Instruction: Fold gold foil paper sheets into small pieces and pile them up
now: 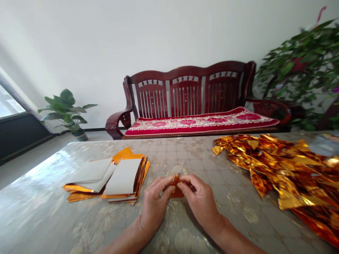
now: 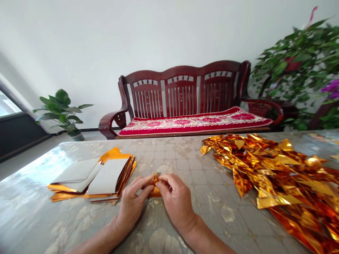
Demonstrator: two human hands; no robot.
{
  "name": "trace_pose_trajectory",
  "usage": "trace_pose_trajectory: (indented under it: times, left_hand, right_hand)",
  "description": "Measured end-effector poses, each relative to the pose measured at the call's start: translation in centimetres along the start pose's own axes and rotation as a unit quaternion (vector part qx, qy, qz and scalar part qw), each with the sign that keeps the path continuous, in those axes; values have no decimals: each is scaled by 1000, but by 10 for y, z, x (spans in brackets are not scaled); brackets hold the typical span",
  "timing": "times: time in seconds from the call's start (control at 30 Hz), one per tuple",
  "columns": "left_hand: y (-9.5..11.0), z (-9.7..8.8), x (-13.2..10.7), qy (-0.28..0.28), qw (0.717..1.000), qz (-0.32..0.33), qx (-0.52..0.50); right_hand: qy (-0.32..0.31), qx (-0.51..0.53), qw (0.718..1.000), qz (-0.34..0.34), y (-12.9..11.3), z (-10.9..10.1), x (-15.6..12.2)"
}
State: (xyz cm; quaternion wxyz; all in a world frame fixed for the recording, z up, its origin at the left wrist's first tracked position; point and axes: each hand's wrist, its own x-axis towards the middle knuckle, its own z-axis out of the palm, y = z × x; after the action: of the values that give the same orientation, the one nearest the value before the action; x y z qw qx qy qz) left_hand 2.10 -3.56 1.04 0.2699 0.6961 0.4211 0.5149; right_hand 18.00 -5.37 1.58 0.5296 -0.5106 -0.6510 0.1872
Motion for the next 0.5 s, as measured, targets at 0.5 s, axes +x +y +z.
trace_pose_trajectory:
  times: [0.5]
  left_hand:
    - [-1, 1, 0, 24, 993, 91, 75]
  right_hand:
    - [10, 14, 999, -49, 3, 4, -2]
